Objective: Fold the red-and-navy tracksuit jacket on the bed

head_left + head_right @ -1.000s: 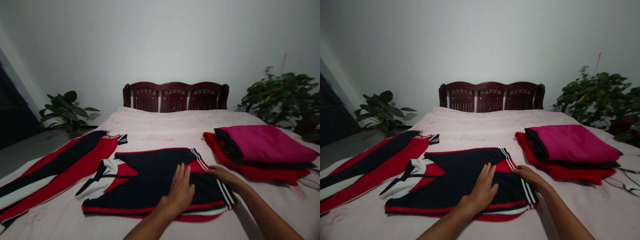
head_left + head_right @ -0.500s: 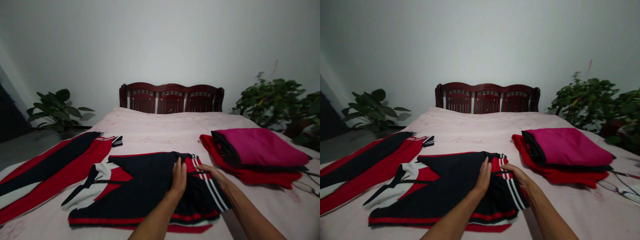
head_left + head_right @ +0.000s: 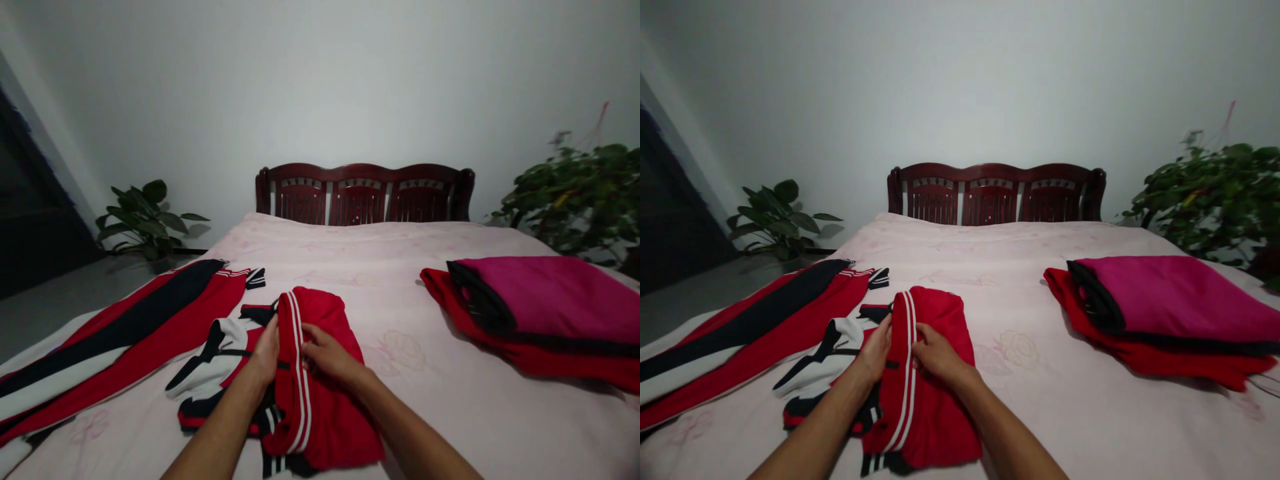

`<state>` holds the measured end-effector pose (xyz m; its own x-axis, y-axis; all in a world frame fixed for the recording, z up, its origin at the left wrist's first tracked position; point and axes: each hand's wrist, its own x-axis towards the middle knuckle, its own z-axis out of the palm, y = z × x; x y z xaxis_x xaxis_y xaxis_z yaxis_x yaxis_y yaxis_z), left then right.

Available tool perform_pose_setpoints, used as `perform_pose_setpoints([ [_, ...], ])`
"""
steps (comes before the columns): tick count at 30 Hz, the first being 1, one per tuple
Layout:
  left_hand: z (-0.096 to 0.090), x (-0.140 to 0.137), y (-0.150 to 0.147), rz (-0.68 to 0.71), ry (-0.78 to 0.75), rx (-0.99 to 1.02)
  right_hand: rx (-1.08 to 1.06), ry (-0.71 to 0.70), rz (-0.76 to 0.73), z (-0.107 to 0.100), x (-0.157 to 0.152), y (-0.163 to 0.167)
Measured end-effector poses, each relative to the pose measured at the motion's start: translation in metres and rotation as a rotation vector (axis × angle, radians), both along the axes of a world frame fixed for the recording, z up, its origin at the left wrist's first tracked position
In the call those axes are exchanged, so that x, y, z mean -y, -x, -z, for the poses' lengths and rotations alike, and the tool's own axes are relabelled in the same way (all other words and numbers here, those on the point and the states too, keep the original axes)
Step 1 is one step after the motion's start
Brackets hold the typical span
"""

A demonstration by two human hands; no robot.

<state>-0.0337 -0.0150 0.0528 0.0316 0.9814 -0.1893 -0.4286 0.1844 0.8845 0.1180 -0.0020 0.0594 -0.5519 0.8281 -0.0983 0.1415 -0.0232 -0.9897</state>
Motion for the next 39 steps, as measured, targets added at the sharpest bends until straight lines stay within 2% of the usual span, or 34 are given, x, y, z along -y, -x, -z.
perform_pose_setpoints([
  [3,0.002,0.002,0.023,-0.005,0.021,0.017,0.151,-0.275,0.065,0.025,0.003,0.015],
  [5,0.004,-0.004,0.023,-0.041,0.009,0.004,0.218,-0.38,0.06,0.026,0.003,0.018],
  [9,0.009,-0.02,0.009,-0.124,-0.018,-0.052,0.29,-0.453,0.019,0.0,0.017,0.01],
  [11,0.012,-0.025,0.006,-0.152,-0.017,-0.074,0.317,-0.501,-0.051,-0.014,0.036,-0.002],
  [13,0.013,-0.027,0.008,-0.168,-0.003,-0.087,0.352,-0.569,-0.161,-0.018,0.058,-0.017],
  [15,0.014,-0.027,0.012,-0.174,0.005,-0.09,0.421,-0.673,-0.25,-0.009,0.08,-0.028],
  [17,0.014,-0.026,0.015,-0.175,-0.01,-0.088,0.529,-0.804,-0.289,0.012,0.096,-0.032],
  [20,0.015,-0.029,0.016,-0.182,-0.039,-0.097,0.667,-0.973,-0.253,0.044,0.108,-0.025],
  [22,0.016,-0.033,0.015,-0.197,-0.04,-0.119,0.731,-1.032,-0.177,0.054,0.109,-0.02],
  [24,0.015,-0.038,0.012,-0.22,-0.036,-0.151,0.751,-1.038,-0.109,0.051,0.106,-0.021],
  [26,0.01,-0.044,0.01,-0.235,-0.036,-0.186,0.667,-1.005,-0.036,0.039,0.103,-0.026],
  [30,-0.015,-0.059,0.01,-0.195,-0.08,-0.233,0.402,-0.975,0.211,0.012,0.101,-0.031],
  [32,-0.028,-0.065,0.013,-0.155,-0.101,-0.252,0.388,-1.013,0.265,0.009,0.102,-0.021],
  [35,-0.035,-0.064,0.021,-0.096,-0.089,-0.305,0.569,-0.99,0.207,0.019,0.104,0.007],
  [39,-0.019,-0.05,0.033,-0.078,-0.024,-0.456,0.864,-0.847,0.049,0.036,0.109,0.039],
])
